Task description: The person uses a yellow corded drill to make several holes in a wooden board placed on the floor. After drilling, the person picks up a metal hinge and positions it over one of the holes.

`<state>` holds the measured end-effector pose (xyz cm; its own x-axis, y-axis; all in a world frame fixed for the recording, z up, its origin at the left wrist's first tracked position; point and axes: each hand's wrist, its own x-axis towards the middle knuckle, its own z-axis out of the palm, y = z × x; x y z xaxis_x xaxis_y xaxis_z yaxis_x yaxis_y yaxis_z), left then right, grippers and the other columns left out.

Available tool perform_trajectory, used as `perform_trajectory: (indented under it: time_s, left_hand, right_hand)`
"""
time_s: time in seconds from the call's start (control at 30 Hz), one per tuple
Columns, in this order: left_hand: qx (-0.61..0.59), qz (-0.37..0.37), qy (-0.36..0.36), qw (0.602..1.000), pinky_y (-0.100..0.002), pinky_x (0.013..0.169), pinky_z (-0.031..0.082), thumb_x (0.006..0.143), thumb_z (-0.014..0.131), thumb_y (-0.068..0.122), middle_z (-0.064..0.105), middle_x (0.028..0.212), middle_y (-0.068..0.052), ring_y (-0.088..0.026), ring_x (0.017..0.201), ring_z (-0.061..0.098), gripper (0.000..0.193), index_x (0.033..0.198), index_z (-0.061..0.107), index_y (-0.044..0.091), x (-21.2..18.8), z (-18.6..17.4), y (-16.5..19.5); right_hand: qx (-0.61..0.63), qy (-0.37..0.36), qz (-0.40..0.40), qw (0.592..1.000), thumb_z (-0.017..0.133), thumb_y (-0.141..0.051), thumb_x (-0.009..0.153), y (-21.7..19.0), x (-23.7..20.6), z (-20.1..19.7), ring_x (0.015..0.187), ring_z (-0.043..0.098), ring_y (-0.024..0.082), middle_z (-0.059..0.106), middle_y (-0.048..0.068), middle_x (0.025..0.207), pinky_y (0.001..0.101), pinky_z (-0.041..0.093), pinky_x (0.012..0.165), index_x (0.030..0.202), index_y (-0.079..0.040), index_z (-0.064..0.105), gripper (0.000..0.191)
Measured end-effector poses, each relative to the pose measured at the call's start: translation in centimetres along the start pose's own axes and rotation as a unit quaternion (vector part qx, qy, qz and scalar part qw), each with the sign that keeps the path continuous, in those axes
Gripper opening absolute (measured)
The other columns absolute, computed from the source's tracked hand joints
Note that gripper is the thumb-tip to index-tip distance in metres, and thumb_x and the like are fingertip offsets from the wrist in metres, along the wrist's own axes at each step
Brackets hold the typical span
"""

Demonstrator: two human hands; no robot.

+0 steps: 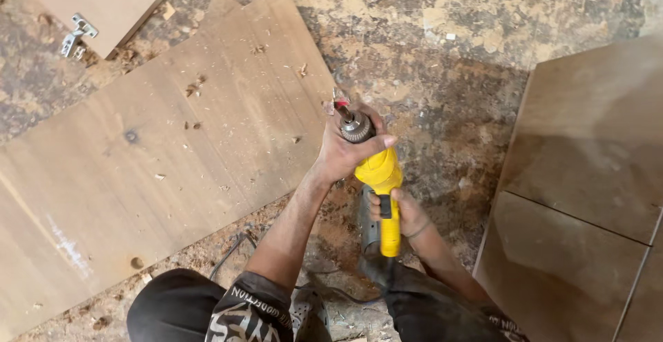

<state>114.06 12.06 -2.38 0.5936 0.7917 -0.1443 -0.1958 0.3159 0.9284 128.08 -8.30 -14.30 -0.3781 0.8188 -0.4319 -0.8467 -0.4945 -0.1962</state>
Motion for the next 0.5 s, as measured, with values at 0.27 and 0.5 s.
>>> perform_trajectory:
  time_s: [0.27,0.5]
  left_hand:
    - [0.016,0.063,-0.026,0.998,-0.027,0.070,0.055,0.087,0.085,0.013,0.065,0.085,0.003,-0.007,0.078,0.065,0.024,0.091,0.062,0.010,-0.3,-1.8,1.6]
    - [0.042,0.004,0.119,0.992,-0.026,0.061,0.052,0.089,0.080,0.014,0.067,0.073,0.002,-0.006,0.065,0.062,0.018,0.085,0.063,0.008,-1.5,-2.1,-1.3]
  right_hand:
    - [-0.051,0.000,0.007,0.999,0.083,-0.035,0.081,1.7,0.7,3.3,0.075,0.054,0.011,0.052,-0.001,0.088,0.0281,0.048,0.065,0.116,-0.008,0.053,0.053]
    - [-0.042,0.021,0.064,0.997,0.080,-0.027,0.082,3.3,0.0,2.8,0.075,0.053,0.010,0.051,0.000,0.087,0.0261,0.048,0.067,0.114,-0.004,0.054,0.047]
